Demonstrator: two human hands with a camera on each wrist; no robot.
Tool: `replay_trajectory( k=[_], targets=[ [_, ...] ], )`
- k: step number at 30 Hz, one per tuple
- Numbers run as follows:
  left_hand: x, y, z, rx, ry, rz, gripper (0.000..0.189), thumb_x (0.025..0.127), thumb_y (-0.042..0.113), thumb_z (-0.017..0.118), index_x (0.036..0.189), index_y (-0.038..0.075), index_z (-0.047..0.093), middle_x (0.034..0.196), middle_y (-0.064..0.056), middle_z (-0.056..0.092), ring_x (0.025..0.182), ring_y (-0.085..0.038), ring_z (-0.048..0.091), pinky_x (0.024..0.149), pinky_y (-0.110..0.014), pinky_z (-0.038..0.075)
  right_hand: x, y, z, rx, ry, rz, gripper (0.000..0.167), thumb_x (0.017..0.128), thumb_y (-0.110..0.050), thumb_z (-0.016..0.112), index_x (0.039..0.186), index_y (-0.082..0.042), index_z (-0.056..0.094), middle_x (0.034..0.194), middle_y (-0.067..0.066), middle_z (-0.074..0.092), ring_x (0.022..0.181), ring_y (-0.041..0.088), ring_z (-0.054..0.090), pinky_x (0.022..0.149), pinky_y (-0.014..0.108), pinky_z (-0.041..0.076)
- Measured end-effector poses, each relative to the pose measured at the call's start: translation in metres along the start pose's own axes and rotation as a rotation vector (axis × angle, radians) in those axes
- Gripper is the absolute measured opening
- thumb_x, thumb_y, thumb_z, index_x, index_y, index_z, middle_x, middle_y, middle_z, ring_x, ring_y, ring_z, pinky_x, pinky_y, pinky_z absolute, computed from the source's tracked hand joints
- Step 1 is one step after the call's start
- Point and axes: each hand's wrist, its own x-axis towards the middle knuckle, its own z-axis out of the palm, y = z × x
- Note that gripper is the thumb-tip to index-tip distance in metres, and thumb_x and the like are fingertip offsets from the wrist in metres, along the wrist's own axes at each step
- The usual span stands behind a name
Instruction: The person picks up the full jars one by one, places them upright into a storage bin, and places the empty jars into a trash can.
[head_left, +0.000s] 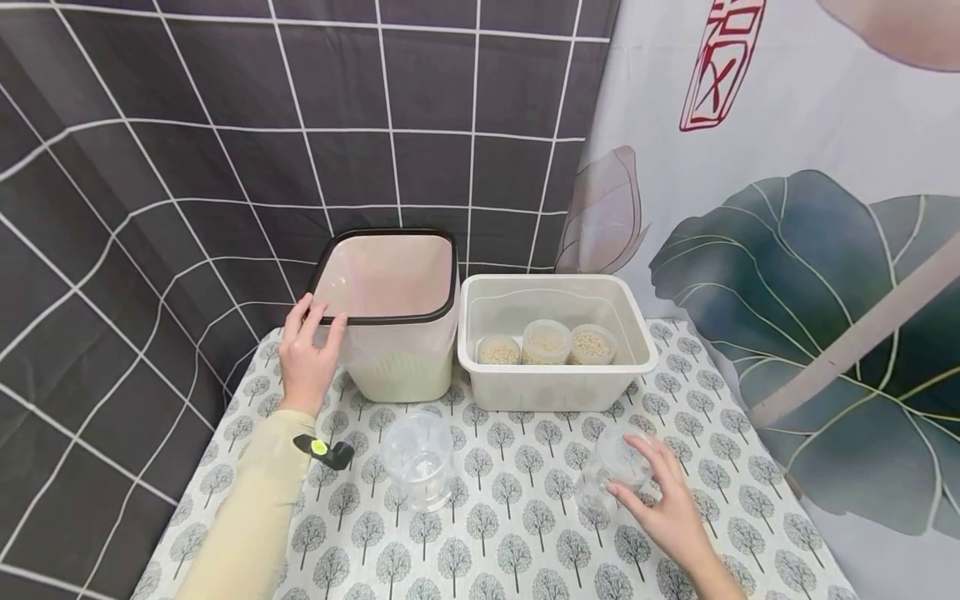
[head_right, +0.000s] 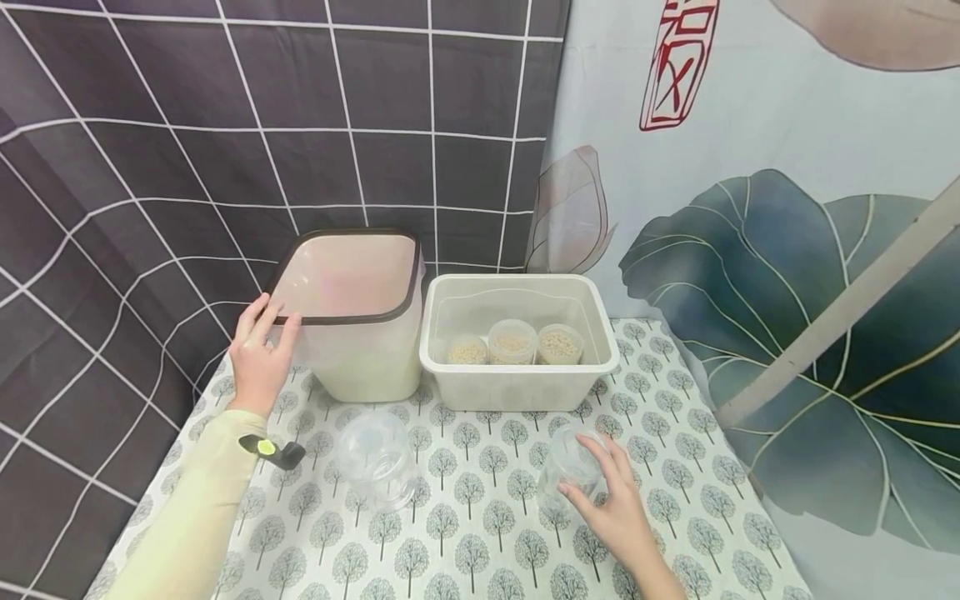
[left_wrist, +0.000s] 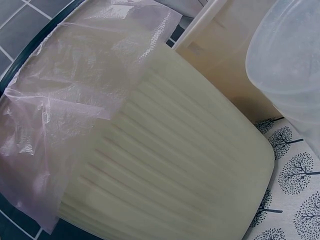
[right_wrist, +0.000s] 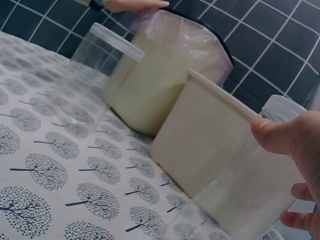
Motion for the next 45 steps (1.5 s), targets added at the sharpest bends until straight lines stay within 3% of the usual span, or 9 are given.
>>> replay_trajectory(
  k=[4, 7, 11, 15, 21, 26, 30, 37, 45],
  targets=[
    [0.000, -0.001, 0.000, -0.014, 0.008, -0.009, 0.036, 0.087, 0.023, 0.065, 0.114, -0.001, 0.063, 0.130, -0.017, 0.050, 0.122, -0.030, 0.046, 0.101, -0.042, 0.039, -0.001, 0.000, 0.002, 0.039, 0.004, 0.040, 0.075, 0.063, -0.003, 0.083, 0.130, -0.013, 0.052, 0.134, 0.013, 0.043, 0.127, 0.007, 0.029, 0.085, 0.070, 0.036],
    [0.000, -0.002, 0.001, -0.018, 0.014, -0.014, 0.036, 0.087, 0.022, 0.066, 0.114, -0.001, 0.064, 0.130, -0.016, 0.051, 0.122, -0.030, 0.046, 0.101, -0.042, 0.039, -0.002, -0.001, 0.004, 0.031, 0.012, 0.058, 0.075, 0.063, -0.004, 0.083, 0.131, -0.014, 0.052, 0.135, 0.009, 0.043, 0.127, 0.009, 0.030, 0.093, 0.055, 0.040],
    [0.000, -0.002, 0.001, -0.012, 0.011, -0.009, 0.035, 0.087, 0.021, 0.066, 0.114, -0.001, 0.064, 0.130, -0.016, 0.051, 0.122, -0.030, 0.046, 0.101, -0.042, 0.039, -0.003, -0.001, 0.005, 0.010, 0.029, 0.047, 0.076, 0.062, -0.004, 0.084, 0.131, -0.012, 0.052, 0.134, 0.007, 0.044, 0.124, 0.003, 0.032, 0.091, 0.020, 0.038],
    [-0.001, -0.003, 0.001, -0.007, 0.002, -0.007, 0.035, 0.087, 0.022, 0.066, 0.114, -0.001, 0.064, 0.131, -0.016, 0.050, 0.122, -0.029, 0.046, 0.101, -0.041, 0.039, -0.002, -0.007, 0.003, 0.029, 0.035, 0.050, 0.075, 0.061, 0.000, 0.083, 0.130, -0.008, 0.053, 0.132, 0.010, 0.045, 0.121, -0.002, 0.032, 0.090, 0.005, 0.029],
    [-0.001, -0.002, 0.001, -0.009, 0.004, -0.014, 0.035, 0.087, 0.022, 0.066, 0.114, -0.001, 0.064, 0.131, -0.015, 0.050, 0.123, -0.029, 0.045, 0.102, -0.040, 0.037, 0.005, -0.034, -0.008, 0.035, 0.032, 0.049, 0.071, 0.061, 0.005, 0.081, 0.126, -0.002, 0.053, 0.128, 0.015, 0.048, 0.116, -0.002, 0.038, 0.090, 0.009, 0.030],
    [0.000, -0.002, 0.000, -0.003, 0.003, -0.013, 0.035, 0.087, 0.023, 0.066, 0.114, 0.000, 0.064, 0.131, -0.015, 0.050, 0.123, -0.030, 0.045, 0.101, -0.042, 0.038, 0.010, -0.047, -0.012, 0.064, 0.033, -0.019, 0.070, 0.061, 0.009, 0.080, 0.126, 0.002, 0.053, 0.126, 0.020, 0.048, 0.115, -0.001, 0.040, 0.094, 0.016, 0.037],
    [0.000, -0.002, 0.000, 0.002, -0.002, -0.019, 0.037, 0.087, 0.024, 0.065, 0.115, 0.000, 0.063, 0.132, -0.016, 0.049, 0.123, -0.030, 0.045, 0.102, -0.042, 0.038, 0.014, -0.047, -0.013, 0.068, 0.029, -0.069, 0.071, 0.060, 0.011, 0.080, 0.124, 0.005, 0.052, 0.124, 0.023, 0.048, 0.114, -0.001, 0.040, 0.093, 0.007, 0.031],
    [-0.001, -0.003, 0.001, -0.001, -0.002, -0.019, 0.038, 0.088, 0.025, 0.065, 0.115, 0.000, 0.063, 0.132, -0.016, 0.049, 0.123, -0.030, 0.045, 0.103, -0.041, 0.037, 0.018, -0.016, -0.006, 0.084, 0.013, -0.105, 0.077, 0.061, 0.005, 0.082, 0.131, -0.003, 0.051, 0.130, 0.015, 0.045, 0.123, 0.004, 0.036, 0.099, 0.011, 0.027],
    [0.000, -0.003, 0.000, 0.005, 0.001, -0.017, 0.036, 0.087, 0.024, 0.065, 0.114, 0.000, 0.063, 0.132, -0.015, 0.049, 0.124, -0.029, 0.045, 0.102, -0.041, 0.037, 0.032, -0.025, -0.009, 0.140, 0.018, -0.183, 0.075, 0.061, 0.005, 0.081, 0.130, 0.000, 0.050, 0.130, 0.017, 0.046, 0.120, 0.012, 0.042, 0.100, 0.016, 0.033]
  ],
)
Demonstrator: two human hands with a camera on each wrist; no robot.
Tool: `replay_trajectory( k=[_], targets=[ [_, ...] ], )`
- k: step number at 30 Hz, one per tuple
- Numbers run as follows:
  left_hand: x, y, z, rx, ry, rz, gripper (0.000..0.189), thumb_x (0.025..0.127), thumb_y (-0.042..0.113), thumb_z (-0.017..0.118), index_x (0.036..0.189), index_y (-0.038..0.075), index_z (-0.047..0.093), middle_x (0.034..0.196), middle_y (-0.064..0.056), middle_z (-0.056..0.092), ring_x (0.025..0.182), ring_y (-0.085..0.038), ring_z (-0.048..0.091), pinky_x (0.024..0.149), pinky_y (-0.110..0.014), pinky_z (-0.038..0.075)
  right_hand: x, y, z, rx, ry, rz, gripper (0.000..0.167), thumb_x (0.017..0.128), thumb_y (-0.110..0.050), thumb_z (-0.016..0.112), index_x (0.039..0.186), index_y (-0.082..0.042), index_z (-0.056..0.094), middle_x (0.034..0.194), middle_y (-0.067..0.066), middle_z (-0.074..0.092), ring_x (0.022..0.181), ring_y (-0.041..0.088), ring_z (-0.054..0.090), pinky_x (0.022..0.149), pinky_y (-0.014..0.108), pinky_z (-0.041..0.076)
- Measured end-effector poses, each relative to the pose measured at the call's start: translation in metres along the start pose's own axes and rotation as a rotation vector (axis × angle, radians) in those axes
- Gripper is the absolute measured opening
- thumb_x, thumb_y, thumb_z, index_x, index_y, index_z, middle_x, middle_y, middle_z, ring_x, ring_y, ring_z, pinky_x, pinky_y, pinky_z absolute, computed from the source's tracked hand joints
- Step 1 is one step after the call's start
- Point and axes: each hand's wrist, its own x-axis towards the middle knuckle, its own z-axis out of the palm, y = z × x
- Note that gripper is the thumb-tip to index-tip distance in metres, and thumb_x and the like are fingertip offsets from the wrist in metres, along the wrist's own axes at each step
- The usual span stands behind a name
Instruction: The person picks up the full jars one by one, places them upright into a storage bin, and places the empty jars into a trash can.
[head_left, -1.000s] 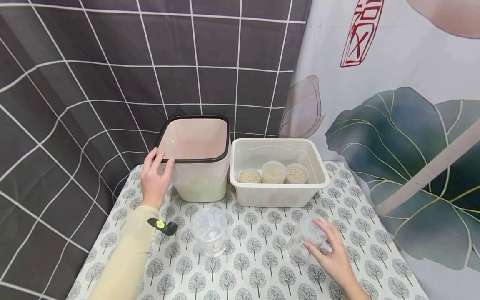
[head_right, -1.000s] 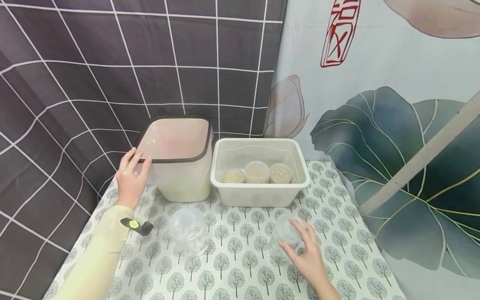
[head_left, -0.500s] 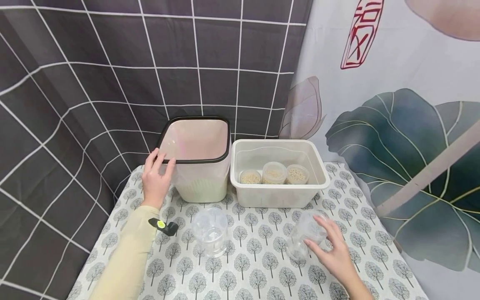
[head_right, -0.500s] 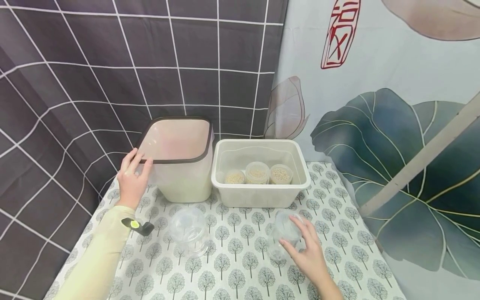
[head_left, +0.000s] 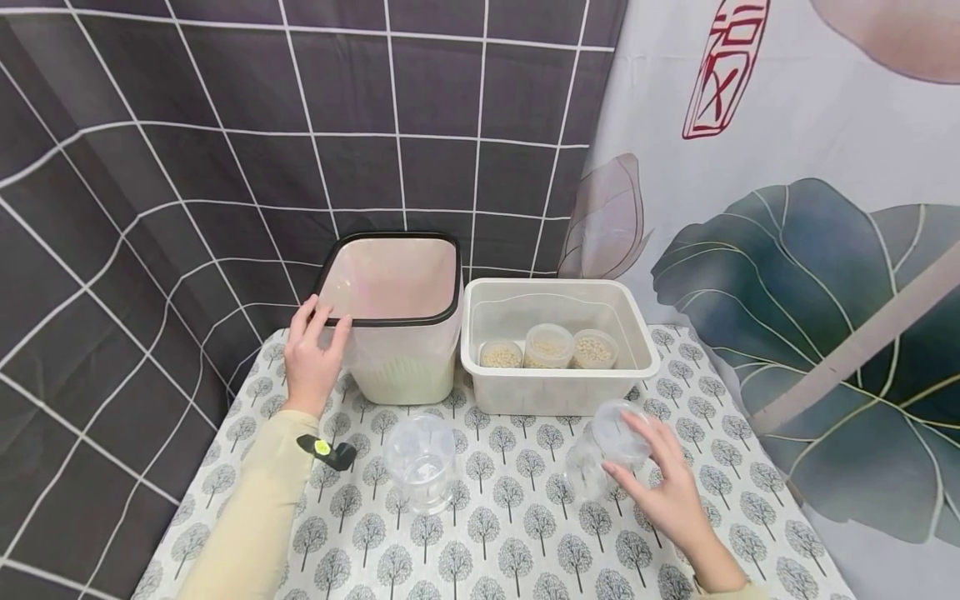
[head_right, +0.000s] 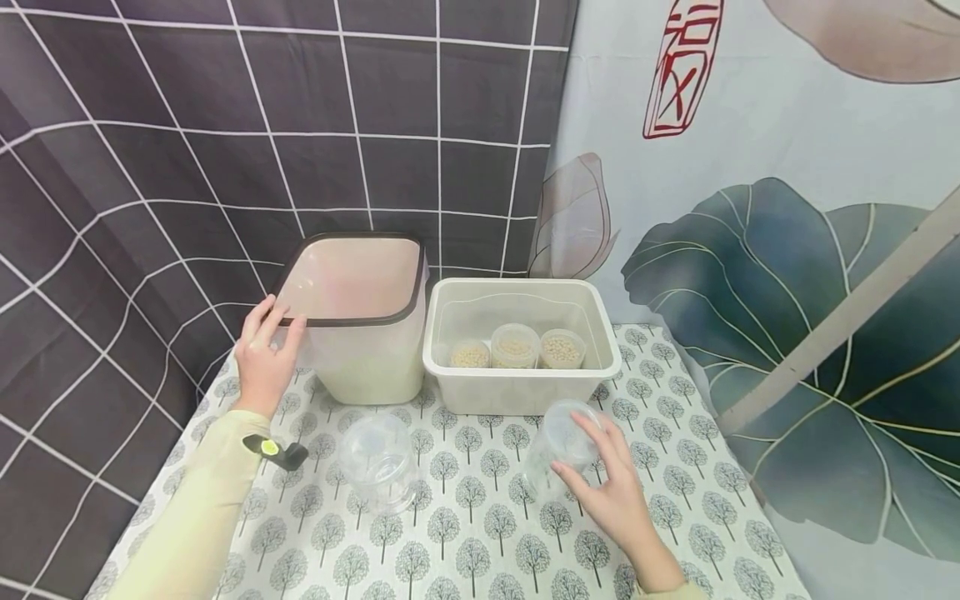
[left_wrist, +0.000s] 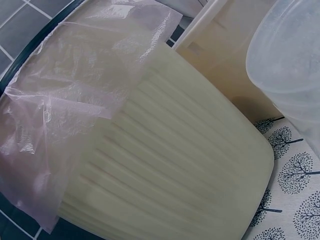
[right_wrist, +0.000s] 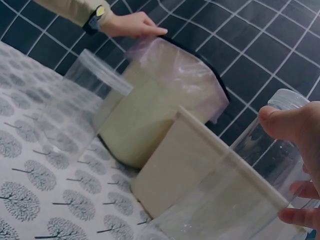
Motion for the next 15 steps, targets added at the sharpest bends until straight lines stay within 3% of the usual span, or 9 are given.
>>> replay_trajectory(
  k=[3, 11, 15],
  targets=[
    [0.000, 0.000, 0.000, -0.008, -0.003, -0.007, 0.035, 0.087, 0.024, 0.066, 0.113, 0.000, 0.064, 0.132, -0.015, 0.049, 0.125, -0.029, 0.043, 0.103, -0.041, 0.036, 0.004, -0.005, 0.001, 0.009, 0.002, 0.005, 0.076, 0.060, 0.008, 0.081, 0.129, 0.000, 0.051, 0.130, 0.016, 0.046, 0.118, 0.011, 0.043, 0.097, 0.014, 0.037],
    [0.000, -0.001, -0.001, -0.009, -0.004, 0.003, 0.034, 0.087, 0.024, 0.066, 0.112, 0.000, 0.064, 0.133, -0.015, 0.049, 0.126, -0.029, 0.042, 0.104, -0.039, 0.036, 0.022, -0.040, 0.005, 0.073, 0.026, -0.131, 0.070, 0.056, 0.016, 0.075, 0.122, 0.012, 0.051, 0.121, 0.032, 0.046, 0.113, 0.016, 0.048, 0.096, 0.017, 0.040],
    [0.000, -0.002, -0.001, -0.007, 0.000, 0.009, 0.035, 0.087, 0.024, 0.066, 0.112, 0.000, 0.064, 0.132, -0.016, 0.049, 0.124, -0.031, 0.044, 0.103, -0.039, 0.036, 0.030, -0.053, 0.004, 0.076, 0.030, -0.138, 0.069, 0.056, 0.016, 0.073, 0.122, 0.012, 0.050, 0.122, 0.033, 0.045, 0.110, 0.013, 0.050, 0.092, 0.017, 0.043]
  ],
)
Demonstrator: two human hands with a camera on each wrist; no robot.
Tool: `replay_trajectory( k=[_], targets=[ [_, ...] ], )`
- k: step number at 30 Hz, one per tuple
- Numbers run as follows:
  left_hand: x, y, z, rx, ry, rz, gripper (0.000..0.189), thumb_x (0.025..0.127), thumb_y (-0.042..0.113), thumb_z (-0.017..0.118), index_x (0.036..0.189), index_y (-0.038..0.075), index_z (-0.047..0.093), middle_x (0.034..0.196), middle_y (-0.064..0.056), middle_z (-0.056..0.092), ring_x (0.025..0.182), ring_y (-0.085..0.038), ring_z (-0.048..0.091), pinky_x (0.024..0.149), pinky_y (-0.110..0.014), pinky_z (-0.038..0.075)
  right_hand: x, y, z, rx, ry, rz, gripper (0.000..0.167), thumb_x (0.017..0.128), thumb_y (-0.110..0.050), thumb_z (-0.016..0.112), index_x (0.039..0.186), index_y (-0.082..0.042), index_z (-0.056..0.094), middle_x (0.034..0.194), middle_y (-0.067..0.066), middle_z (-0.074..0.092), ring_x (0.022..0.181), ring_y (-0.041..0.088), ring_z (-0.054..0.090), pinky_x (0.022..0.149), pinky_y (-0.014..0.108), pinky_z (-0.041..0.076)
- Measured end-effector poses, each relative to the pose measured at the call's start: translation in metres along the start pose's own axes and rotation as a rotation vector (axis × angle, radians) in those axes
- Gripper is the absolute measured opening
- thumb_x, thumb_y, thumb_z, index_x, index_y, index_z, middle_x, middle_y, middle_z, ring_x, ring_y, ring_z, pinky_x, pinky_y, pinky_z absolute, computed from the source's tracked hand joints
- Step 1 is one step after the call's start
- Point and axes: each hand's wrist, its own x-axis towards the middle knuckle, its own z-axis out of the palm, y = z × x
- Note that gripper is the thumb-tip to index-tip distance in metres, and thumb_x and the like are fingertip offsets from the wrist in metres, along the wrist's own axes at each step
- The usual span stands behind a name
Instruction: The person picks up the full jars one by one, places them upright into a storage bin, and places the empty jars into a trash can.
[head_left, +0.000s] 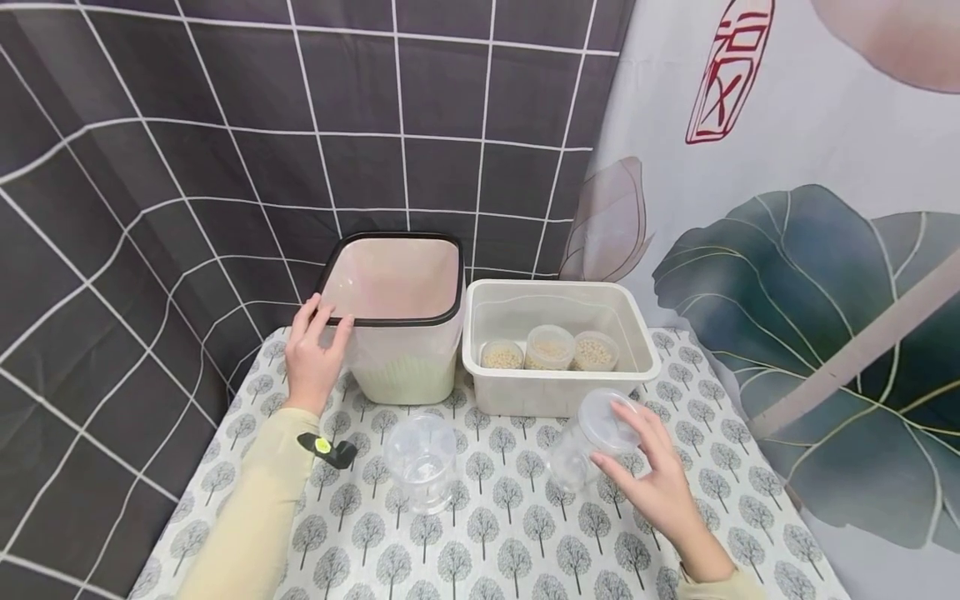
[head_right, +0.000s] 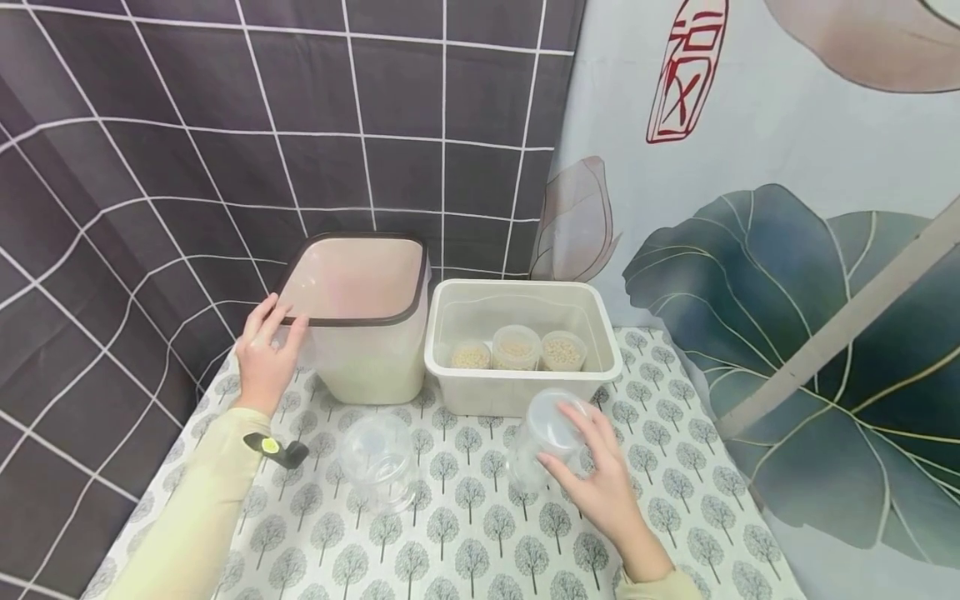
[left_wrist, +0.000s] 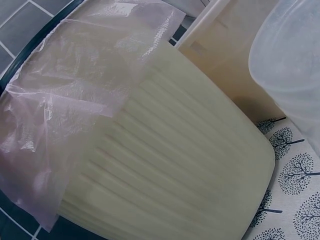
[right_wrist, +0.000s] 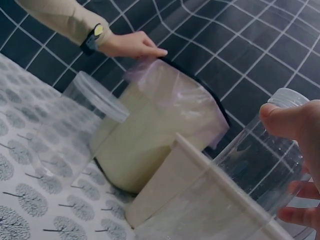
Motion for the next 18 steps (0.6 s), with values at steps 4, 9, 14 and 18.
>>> replay_trajectory(
  k=[4, 9, 14, 18],
  targets=[
    [0.000, 0.000, 0.000, -0.005, 0.012, 0.019, 0.034, 0.086, 0.023, 0.067, 0.110, -0.001, 0.064, 0.130, -0.018, 0.050, 0.123, -0.032, 0.045, 0.103, -0.039, 0.037, 0.010, -0.006, 0.000, -0.003, -0.007, 0.018, 0.070, 0.058, 0.016, 0.074, 0.123, 0.010, 0.050, 0.124, 0.032, 0.045, 0.110, 0.009, 0.049, 0.090, 0.016, 0.043],
    [0.000, -0.001, 0.000, -0.009, 0.021, 0.023, 0.033, 0.086, 0.021, 0.067, 0.110, -0.001, 0.064, 0.129, -0.017, 0.051, 0.122, -0.031, 0.046, 0.102, -0.039, 0.038, 0.023, -0.010, 0.000, 0.011, -0.006, 0.007, 0.069, 0.058, 0.017, 0.073, 0.123, 0.011, 0.050, 0.121, 0.031, 0.046, 0.104, 0.010, 0.049, 0.087, 0.014, 0.044],
    [0.000, -0.001, 0.000, -0.010, 0.019, 0.011, 0.035, 0.086, 0.022, 0.067, 0.112, -0.001, 0.064, 0.130, -0.015, 0.051, 0.122, -0.030, 0.046, 0.102, -0.039, 0.038, 0.036, -0.016, 0.001, -0.005, 0.014, -0.069, 0.066, 0.058, 0.011, 0.073, 0.120, 0.011, 0.052, 0.118, 0.033, 0.048, 0.104, 0.013, 0.050, 0.085, 0.013, 0.043],
    [0.001, 0.000, 0.000, -0.007, 0.012, 0.012, 0.036, 0.087, 0.023, 0.066, 0.113, -0.001, 0.063, 0.131, -0.016, 0.051, 0.123, -0.029, 0.045, 0.103, -0.039, 0.037, 0.046, -0.021, 0.003, 0.012, 0.017, -0.112, 0.064, 0.058, 0.007, 0.072, 0.119, 0.012, 0.052, 0.119, 0.035, 0.047, 0.108, 0.015, 0.049, 0.089, 0.015, 0.042]
  ],
)
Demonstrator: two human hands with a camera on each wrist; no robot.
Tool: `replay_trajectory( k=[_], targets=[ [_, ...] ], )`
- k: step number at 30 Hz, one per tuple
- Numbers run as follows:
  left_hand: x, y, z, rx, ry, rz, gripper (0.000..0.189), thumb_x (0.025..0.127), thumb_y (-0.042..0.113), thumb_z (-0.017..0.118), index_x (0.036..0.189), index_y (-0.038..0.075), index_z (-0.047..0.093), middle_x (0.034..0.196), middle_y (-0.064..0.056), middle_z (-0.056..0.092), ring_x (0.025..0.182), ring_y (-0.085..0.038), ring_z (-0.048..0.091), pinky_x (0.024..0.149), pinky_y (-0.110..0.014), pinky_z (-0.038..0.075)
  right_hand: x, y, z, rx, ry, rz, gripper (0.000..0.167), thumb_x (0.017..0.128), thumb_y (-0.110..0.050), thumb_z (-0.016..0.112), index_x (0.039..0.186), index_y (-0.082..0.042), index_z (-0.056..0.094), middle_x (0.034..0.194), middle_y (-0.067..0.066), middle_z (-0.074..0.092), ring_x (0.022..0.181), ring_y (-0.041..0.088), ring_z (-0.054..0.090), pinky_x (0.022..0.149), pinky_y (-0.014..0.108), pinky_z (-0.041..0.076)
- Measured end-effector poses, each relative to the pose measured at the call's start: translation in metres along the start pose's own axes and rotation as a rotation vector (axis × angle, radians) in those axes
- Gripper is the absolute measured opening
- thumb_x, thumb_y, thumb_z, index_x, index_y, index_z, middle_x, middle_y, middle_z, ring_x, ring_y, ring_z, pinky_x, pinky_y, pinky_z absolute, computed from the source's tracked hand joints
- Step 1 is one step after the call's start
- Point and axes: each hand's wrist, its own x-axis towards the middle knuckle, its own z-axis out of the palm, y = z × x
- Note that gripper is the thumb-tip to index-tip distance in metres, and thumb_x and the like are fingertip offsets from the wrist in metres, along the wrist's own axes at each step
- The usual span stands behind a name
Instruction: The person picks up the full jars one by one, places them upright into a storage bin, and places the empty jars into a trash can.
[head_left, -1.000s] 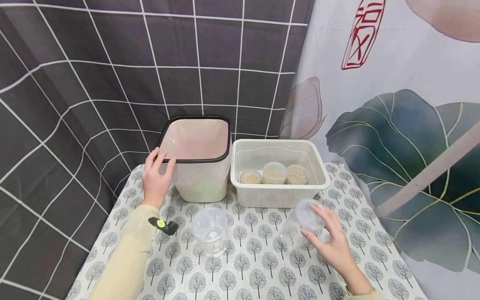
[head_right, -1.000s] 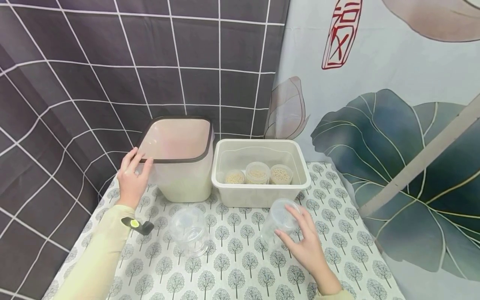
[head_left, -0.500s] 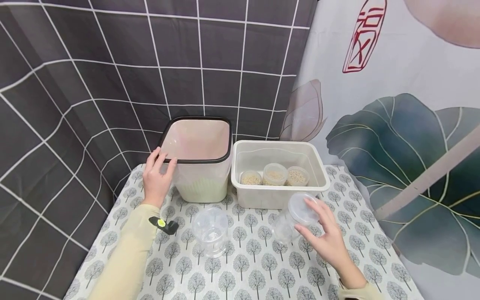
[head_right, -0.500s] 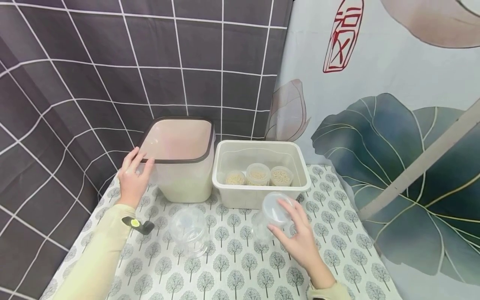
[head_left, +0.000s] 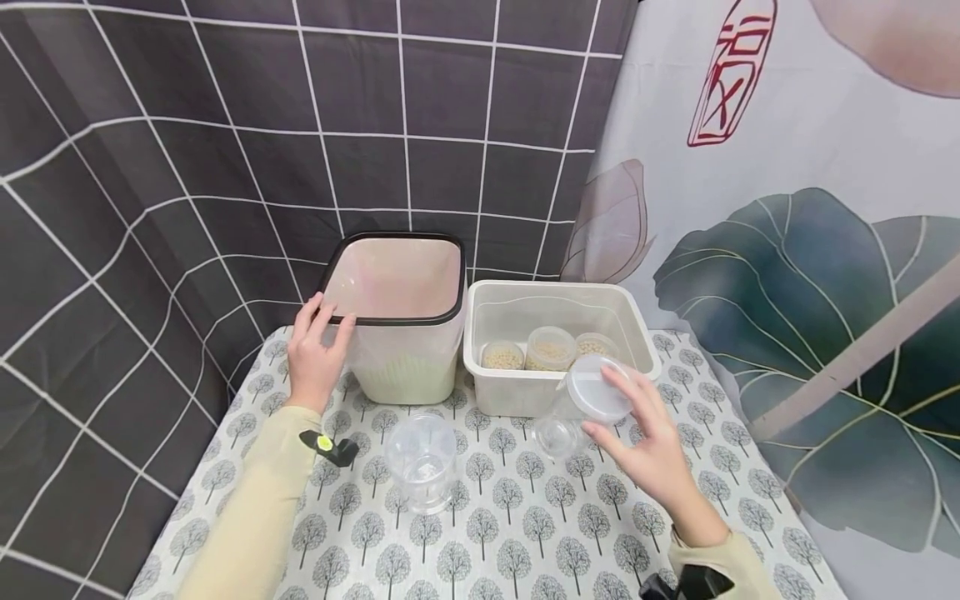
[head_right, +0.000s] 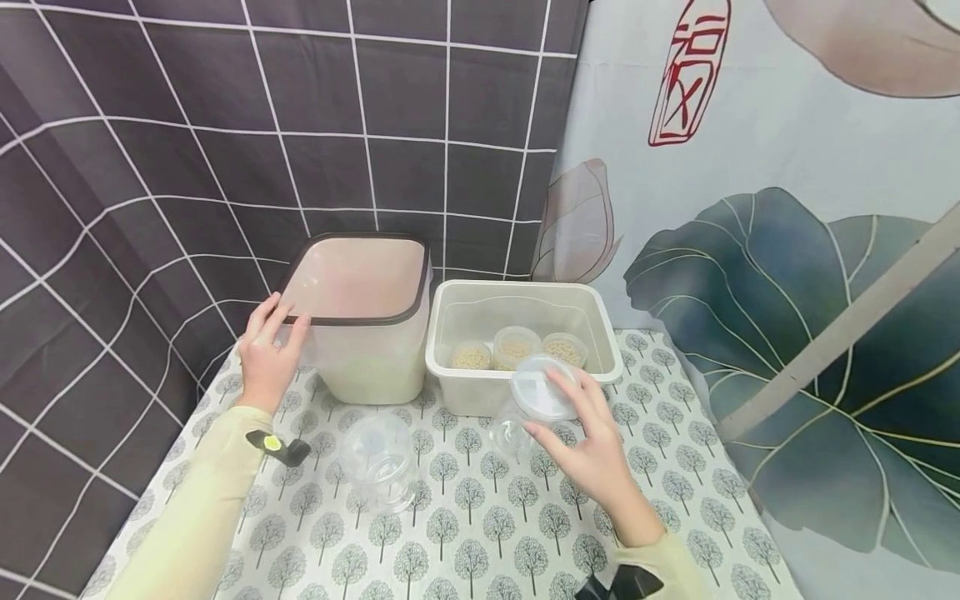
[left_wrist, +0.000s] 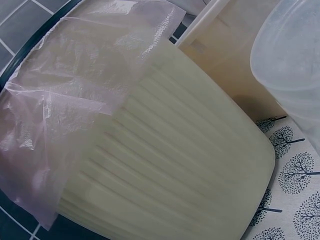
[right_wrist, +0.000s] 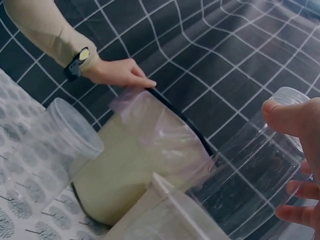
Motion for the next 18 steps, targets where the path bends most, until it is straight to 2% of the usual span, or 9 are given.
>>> replay_trajectory(
  k=[4, 6, 9, 12, 18],
  targets=[
    [0.000, 0.002, 0.000, 0.006, -0.005, -0.001, 0.037, 0.087, 0.024, 0.066, 0.113, -0.002, 0.063, 0.130, -0.017, 0.050, 0.124, -0.029, 0.045, 0.103, -0.038, 0.037, 0.010, -0.002, 0.000, 0.041, -0.003, -0.024, 0.064, 0.059, 0.008, 0.072, 0.120, 0.013, 0.051, 0.119, 0.036, 0.045, 0.109, 0.016, 0.050, 0.090, 0.016, 0.044],
    [0.000, 0.002, 0.000, 0.004, -0.009, 0.000, 0.037, 0.087, 0.024, 0.066, 0.113, -0.002, 0.063, 0.130, -0.017, 0.050, 0.124, -0.031, 0.045, 0.103, -0.039, 0.037, 0.016, -0.002, 0.000, 0.063, 0.000, -0.042, 0.061, 0.064, 0.004, 0.074, 0.119, 0.014, 0.050, 0.119, 0.037, 0.044, 0.109, 0.016, 0.049, 0.090, 0.017, 0.044],
    [0.000, 0.003, 0.000, 0.008, -0.019, 0.009, 0.037, 0.088, 0.025, 0.065, 0.114, -0.002, 0.063, 0.131, -0.016, 0.050, 0.124, -0.032, 0.044, 0.103, -0.040, 0.037, 0.025, -0.003, -0.002, 0.058, 0.020, -0.079, 0.057, 0.074, -0.012, 0.075, 0.118, 0.015, 0.051, 0.119, 0.038, 0.045, 0.111, 0.019, 0.049, 0.092, 0.019, 0.043],
    [0.000, 0.002, 0.001, 0.011, -0.016, 0.026, 0.036, 0.089, 0.025, 0.064, 0.113, -0.002, 0.063, 0.130, -0.016, 0.050, 0.123, -0.032, 0.045, 0.102, -0.041, 0.038, 0.032, -0.004, -0.002, 0.044, 0.027, -0.103, 0.061, 0.082, -0.031, 0.071, 0.117, 0.014, 0.051, 0.118, 0.037, 0.046, 0.113, 0.020, 0.048, 0.094, 0.020, 0.042],
    [0.000, -0.001, -0.001, 0.026, -0.011, 0.044, 0.036, 0.089, 0.025, 0.063, 0.113, -0.002, 0.063, 0.130, -0.017, 0.051, 0.124, -0.031, 0.044, 0.103, -0.039, 0.037, 0.046, -0.007, 0.003, 0.014, 0.036, -0.150, 0.063, 0.084, -0.038, 0.066, 0.116, 0.014, 0.052, 0.117, 0.037, 0.047, 0.113, 0.027, 0.048, 0.097, 0.024, 0.039]
  ],
)
